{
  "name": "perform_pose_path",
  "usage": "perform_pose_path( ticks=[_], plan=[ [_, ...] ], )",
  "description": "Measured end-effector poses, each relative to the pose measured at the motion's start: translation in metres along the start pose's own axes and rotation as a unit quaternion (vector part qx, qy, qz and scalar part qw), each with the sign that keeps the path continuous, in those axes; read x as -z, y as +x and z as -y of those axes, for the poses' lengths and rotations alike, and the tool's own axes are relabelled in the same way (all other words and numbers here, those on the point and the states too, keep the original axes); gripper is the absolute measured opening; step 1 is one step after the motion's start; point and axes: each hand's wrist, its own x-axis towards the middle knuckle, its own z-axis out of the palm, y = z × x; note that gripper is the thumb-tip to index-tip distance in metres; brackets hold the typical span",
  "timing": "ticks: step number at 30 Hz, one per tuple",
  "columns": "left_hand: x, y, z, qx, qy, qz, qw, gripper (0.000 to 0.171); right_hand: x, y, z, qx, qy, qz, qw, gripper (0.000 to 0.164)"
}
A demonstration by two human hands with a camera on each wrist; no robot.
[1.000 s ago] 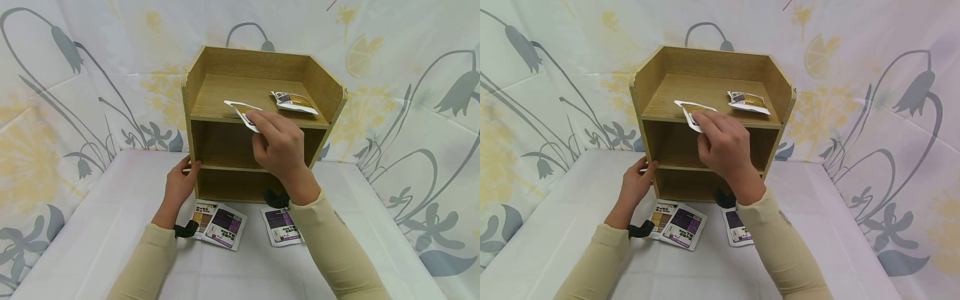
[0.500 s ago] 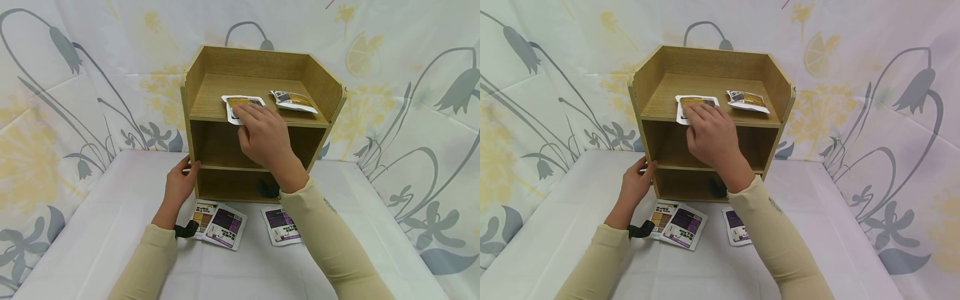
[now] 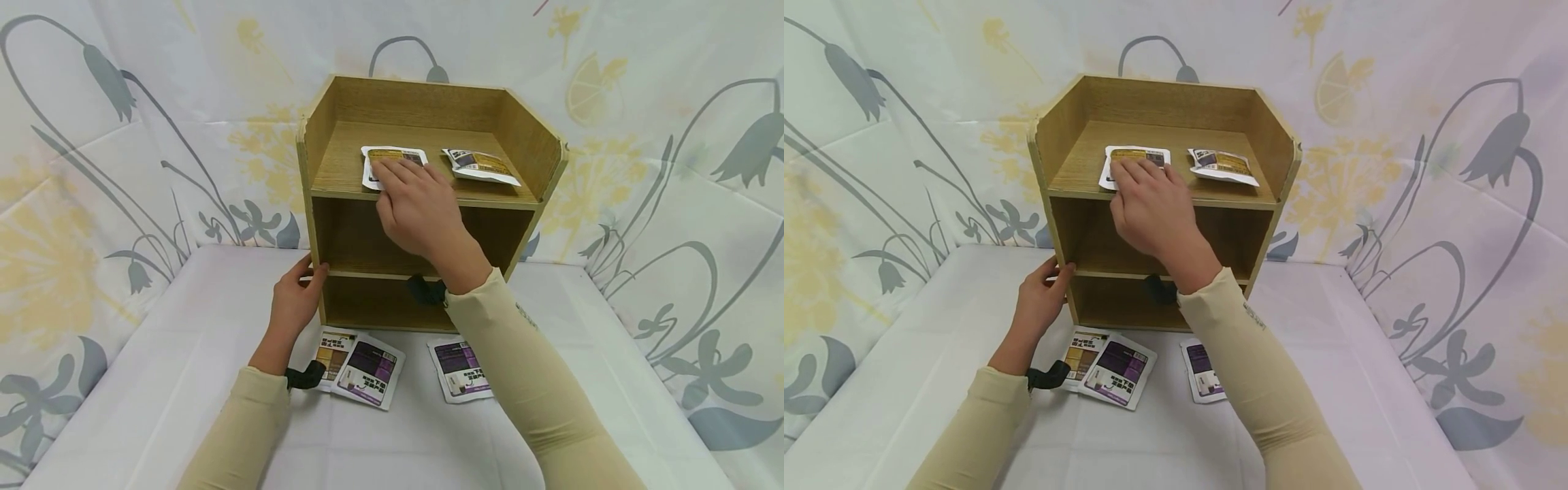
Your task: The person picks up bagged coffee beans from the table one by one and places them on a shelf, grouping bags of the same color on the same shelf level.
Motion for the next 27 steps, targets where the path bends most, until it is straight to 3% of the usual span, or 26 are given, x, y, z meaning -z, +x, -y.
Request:
perform_pose_path(
  ticks=[13,19,27],
  plan=[
    [0.000,0.001,0.001,-0.012,-0.002,0.000,0.9999,0.059,-0.002,0.018,0.001,-0.014,0.011,0.047,0.999,0.050],
    [0.000,0.001,0.002,-0.008,-0.002,0.003,1.0000,0.059,-0.004,0.015,0.002,-0.014,0.015,0.014,1.000,0.049],
    [0.000,0.001,0.003,-0.010,-0.003,0.000,0.9999,0.059,-0.003,-0.005,0.007,0.009,0.039,-0.048,0.998,0.049]
  ],
)
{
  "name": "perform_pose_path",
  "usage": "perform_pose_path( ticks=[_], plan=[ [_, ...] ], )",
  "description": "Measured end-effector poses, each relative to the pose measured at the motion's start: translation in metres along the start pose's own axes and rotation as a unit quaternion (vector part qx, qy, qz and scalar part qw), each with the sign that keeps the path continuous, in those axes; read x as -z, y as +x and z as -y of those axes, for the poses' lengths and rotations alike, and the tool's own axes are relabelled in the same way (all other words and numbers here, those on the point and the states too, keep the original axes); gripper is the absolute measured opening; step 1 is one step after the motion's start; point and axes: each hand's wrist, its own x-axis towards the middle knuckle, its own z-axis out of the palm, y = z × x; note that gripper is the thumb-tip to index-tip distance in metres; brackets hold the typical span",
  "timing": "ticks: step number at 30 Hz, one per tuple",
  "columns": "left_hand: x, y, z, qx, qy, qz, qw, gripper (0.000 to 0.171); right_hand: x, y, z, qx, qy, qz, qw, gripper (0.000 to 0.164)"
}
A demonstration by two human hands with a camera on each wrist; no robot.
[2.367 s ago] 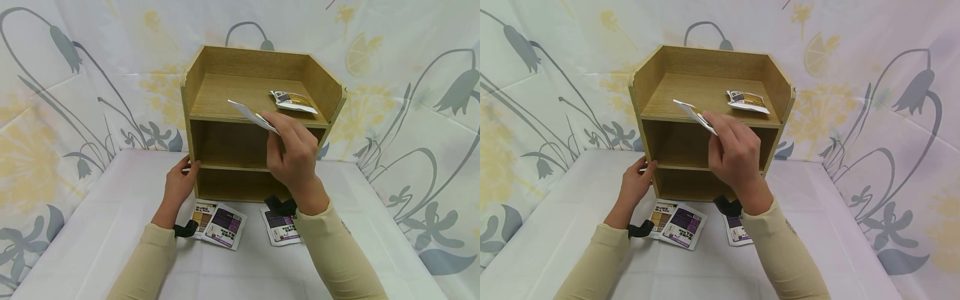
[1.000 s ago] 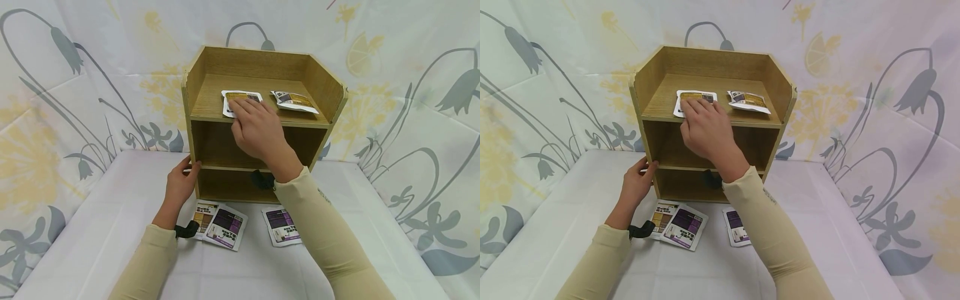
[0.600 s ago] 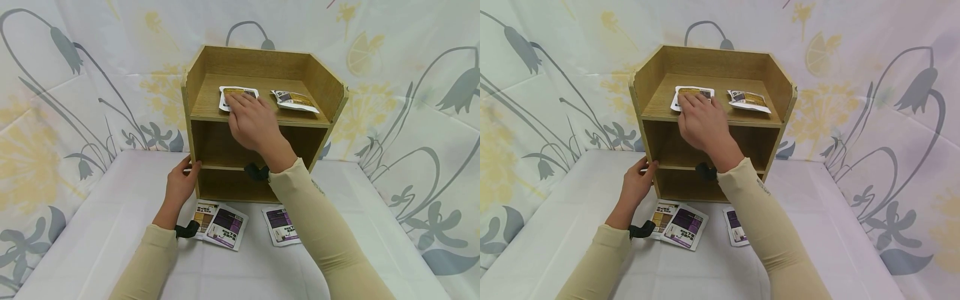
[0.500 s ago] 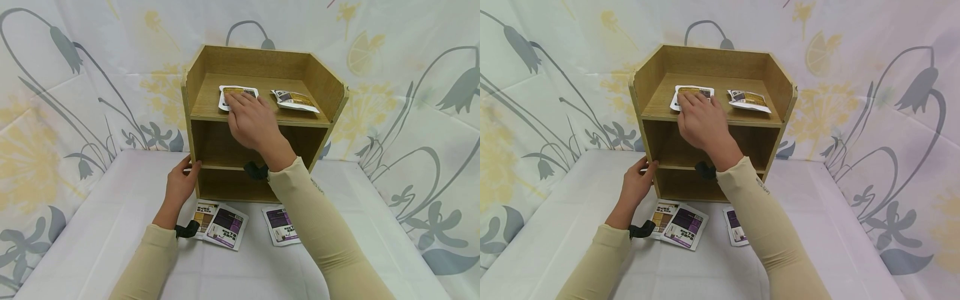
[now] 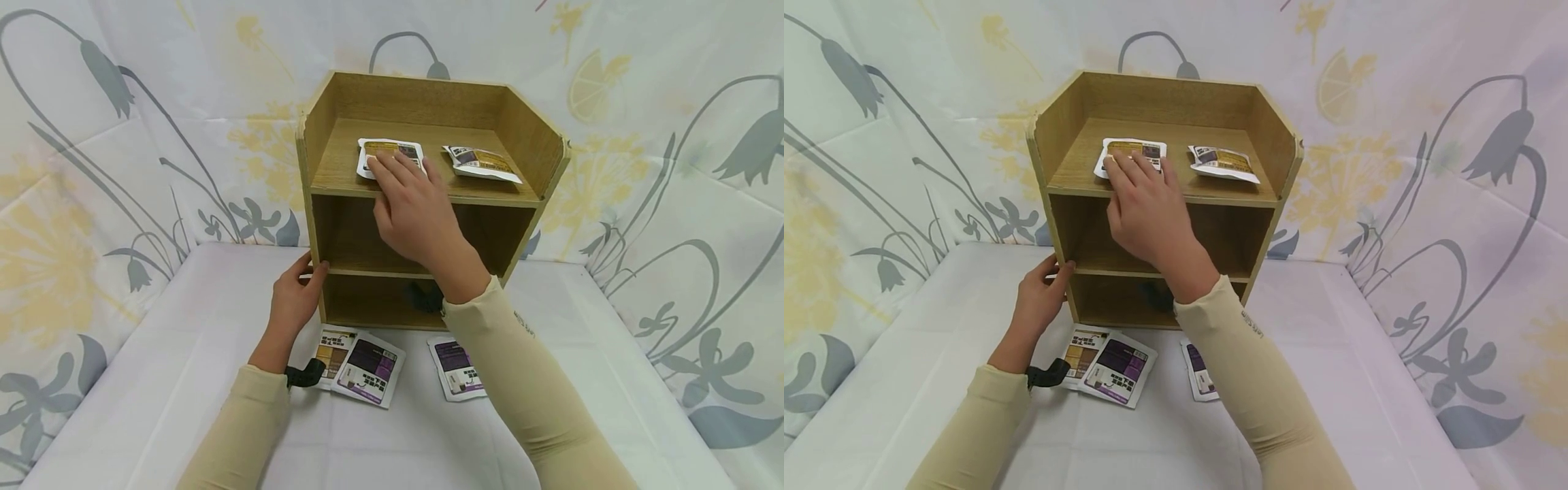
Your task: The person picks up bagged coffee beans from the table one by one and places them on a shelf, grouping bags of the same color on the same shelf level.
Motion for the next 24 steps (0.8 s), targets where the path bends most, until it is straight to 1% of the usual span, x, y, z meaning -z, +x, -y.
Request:
perform_pose_path(
  ticks=[4,7,11,14,20,24],
  plan=[
    [0.001,0.000,0.001,0.000,0.001,0.000,1.0000,0.060,-0.002,-0.011,0.000,0.011,0.009,-0.022,1.000,0.049],
    [0.001,0.000,0.001,0.000,0.001,0.001,1.0000,0.060,-0.004,-0.021,0.001,0.021,0.027,-0.044,0.998,0.048],
    [0.001,0.000,0.001,-0.003,0.003,0.002,1.0000,0.061,-0.008,-0.035,0.002,0.036,0.052,-0.080,0.995,0.047],
    [0.001,0.000,0.000,-0.006,0.004,0.002,1.0000,0.061,-0.013,-0.046,0.003,0.048,0.070,-0.099,0.991,0.046],
    [0.001,0.000,-0.001,-0.003,0.003,0.004,1.0000,0.061,-0.024,-0.067,0.009,0.082,0.099,-0.118,0.985,0.047],
    [0.001,0.000,0.000,-0.001,0.002,0.005,1.0000,0.061,-0.031,-0.078,0.012,0.089,0.111,-0.115,0.983,0.048]
  ],
)
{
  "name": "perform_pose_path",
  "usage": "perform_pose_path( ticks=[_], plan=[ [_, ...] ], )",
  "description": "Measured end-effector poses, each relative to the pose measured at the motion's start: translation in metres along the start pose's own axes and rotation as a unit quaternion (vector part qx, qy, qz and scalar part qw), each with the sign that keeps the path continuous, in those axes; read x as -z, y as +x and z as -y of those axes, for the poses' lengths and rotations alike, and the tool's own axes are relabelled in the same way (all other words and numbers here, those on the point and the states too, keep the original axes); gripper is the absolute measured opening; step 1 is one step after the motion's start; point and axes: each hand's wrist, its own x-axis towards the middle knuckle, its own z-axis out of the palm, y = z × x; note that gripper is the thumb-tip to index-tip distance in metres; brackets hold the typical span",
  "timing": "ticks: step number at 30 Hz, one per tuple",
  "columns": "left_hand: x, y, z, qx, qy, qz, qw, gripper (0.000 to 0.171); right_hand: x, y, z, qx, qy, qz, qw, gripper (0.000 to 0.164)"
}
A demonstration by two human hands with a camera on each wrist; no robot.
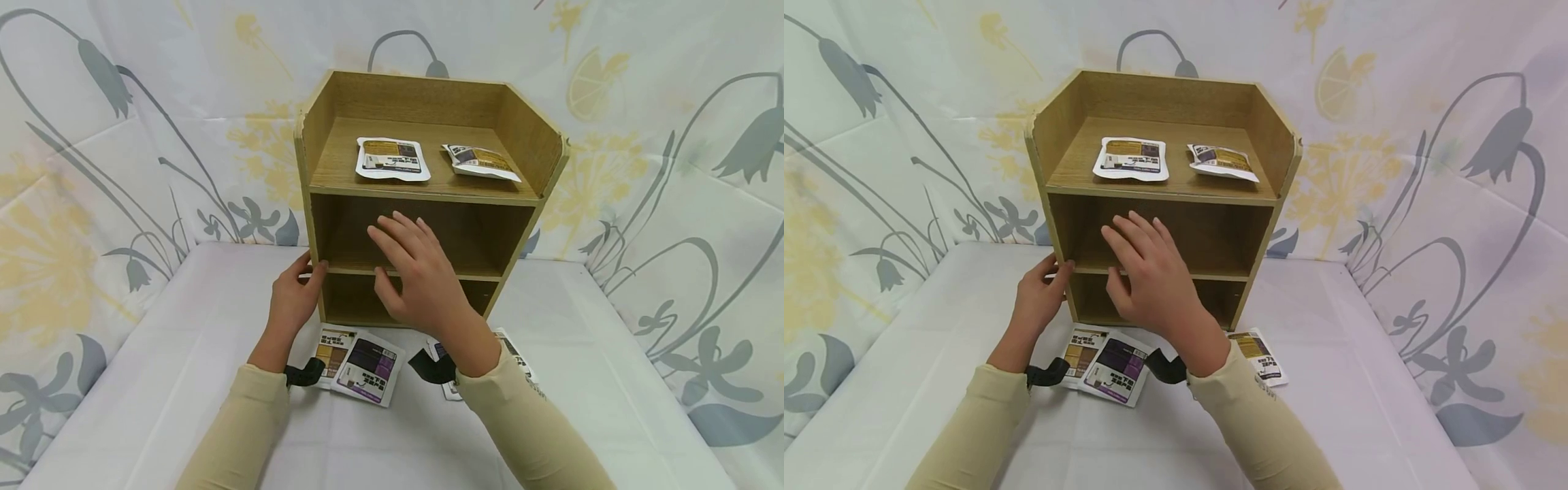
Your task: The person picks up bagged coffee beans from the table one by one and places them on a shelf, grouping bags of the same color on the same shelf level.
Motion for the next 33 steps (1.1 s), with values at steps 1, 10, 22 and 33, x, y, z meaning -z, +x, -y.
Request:
perform_pose_path(
  ticks=[1,10,22,33],
  plan=[
    [0.000,0.000,0.000,0.001,-0.001,0.001,1.0000,0.060,-0.002,-0.003,0.001,-0.001,0.004,0.002,1.000,0.049],
    [-0.001,0.001,0.000,0.003,0.001,0.003,1.0000,0.060,-0.018,-0.024,0.004,-0.024,0.031,0.022,0.999,0.048],
    [0.000,0.000,-0.001,0.009,-0.001,0.001,1.0000,0.061,-0.037,-0.046,0.008,-0.043,0.048,0.064,0.996,0.048],
    [0.000,0.001,0.000,0.010,0.000,0.001,0.9999,0.062,-0.050,-0.057,0.005,-0.054,0.048,0.125,0.989,0.050]
  ],
)
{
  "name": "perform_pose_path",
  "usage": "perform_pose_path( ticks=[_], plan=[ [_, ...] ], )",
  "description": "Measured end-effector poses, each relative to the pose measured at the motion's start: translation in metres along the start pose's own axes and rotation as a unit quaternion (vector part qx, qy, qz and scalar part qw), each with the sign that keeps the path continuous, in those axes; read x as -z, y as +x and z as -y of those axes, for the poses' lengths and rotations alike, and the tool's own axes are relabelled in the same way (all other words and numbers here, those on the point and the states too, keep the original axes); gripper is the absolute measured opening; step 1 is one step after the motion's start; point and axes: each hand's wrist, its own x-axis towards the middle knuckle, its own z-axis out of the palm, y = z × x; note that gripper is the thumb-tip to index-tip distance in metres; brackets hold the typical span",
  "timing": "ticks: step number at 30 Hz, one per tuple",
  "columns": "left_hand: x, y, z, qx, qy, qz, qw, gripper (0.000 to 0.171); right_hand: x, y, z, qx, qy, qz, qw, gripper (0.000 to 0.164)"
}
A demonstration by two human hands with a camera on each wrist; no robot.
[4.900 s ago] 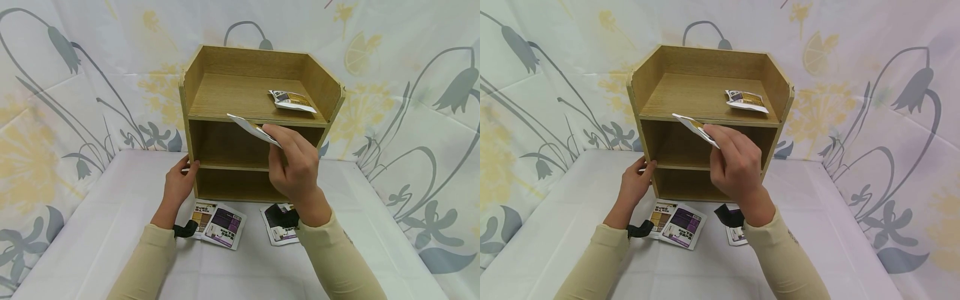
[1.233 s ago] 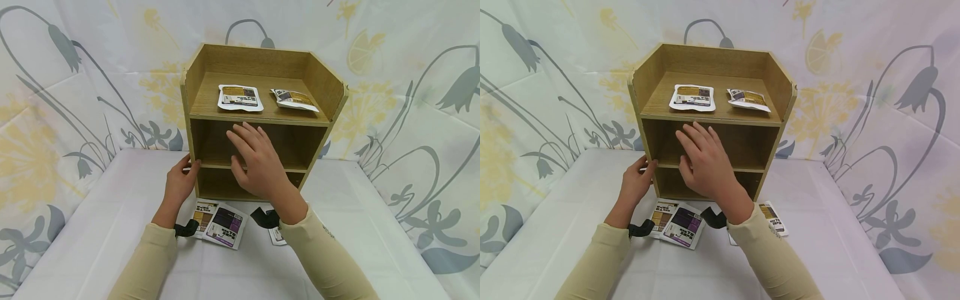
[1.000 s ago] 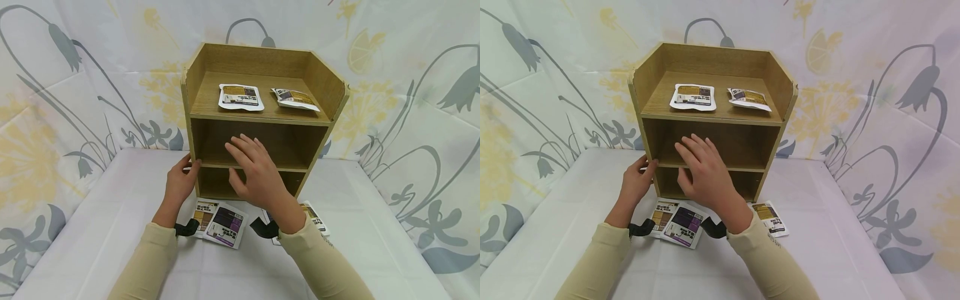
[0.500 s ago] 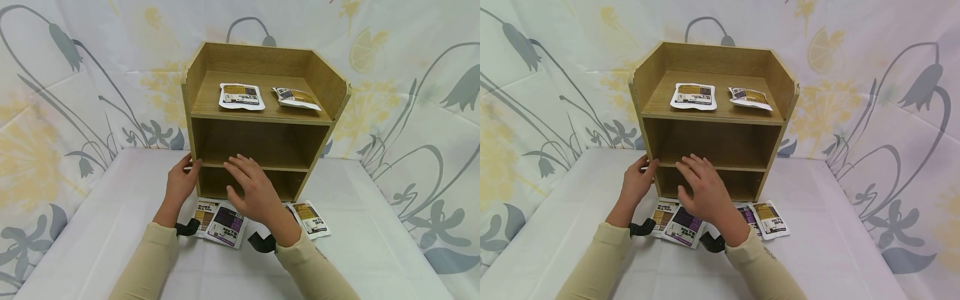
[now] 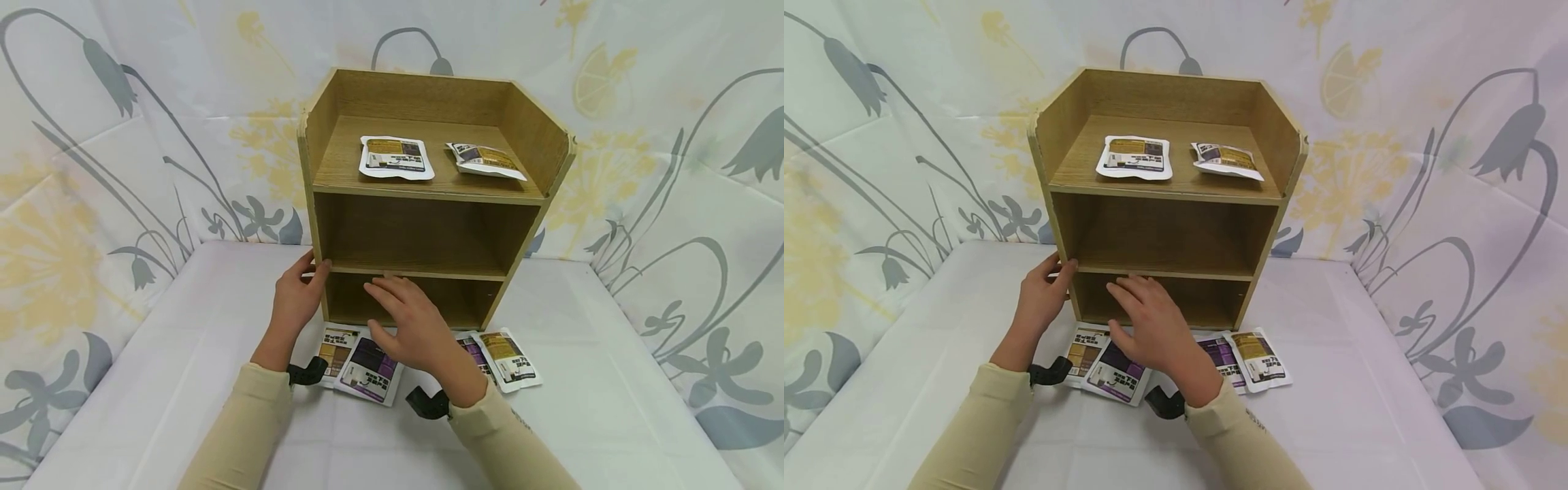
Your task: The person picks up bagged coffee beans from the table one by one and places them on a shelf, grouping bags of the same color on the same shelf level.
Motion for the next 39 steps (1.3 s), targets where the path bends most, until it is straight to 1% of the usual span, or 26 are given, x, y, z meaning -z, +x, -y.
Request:
perform_pose_path(
  ticks=[6,11,16,19,27,29,34,39],
  plan=[
    [0.001,0.000,-0.001,0.000,-0.001,0.002,1.0000,0.061,-0.006,-0.005,-0.004,-0.037,-0.005,0.077,0.996,0.057],
    [0.001,0.000,-0.001,-0.004,-0.003,0.002,1.0000,0.060,-0.014,-0.009,-0.003,-0.062,0.001,0.118,0.991,0.061],
    [0.000,0.000,0.000,-0.003,-0.002,-0.003,1.0000,0.061,-0.021,-0.011,-0.001,-0.083,-0.006,0.170,0.982,0.066],
    [0.000,0.000,0.001,-0.001,0.001,-0.001,1.0000,0.063,-0.024,-0.013,0.000,-0.086,-0.011,0.199,0.976,0.068],
    [0.000,0.001,0.001,0.003,0.002,0.004,1.0000,0.063,-0.034,-0.017,0.005,-0.061,-0.030,0.230,0.971,0.070],
    [0.001,0.001,0.001,0.003,0.003,0.004,1.0000,0.063,-0.036,-0.018,0.007,-0.059,-0.035,0.245,0.967,0.070],
    [0.001,0.001,0.001,0.002,0.002,0.003,1.0000,0.063,-0.041,-0.019,0.014,-0.071,-0.043,0.283,0.956,0.072],
    [0.000,0.001,0.001,0.002,0.000,0.004,1.0000,0.063,-0.047,-0.021,0.020,-0.088,-0.047,0.300,0.949,0.076]
  ],
)
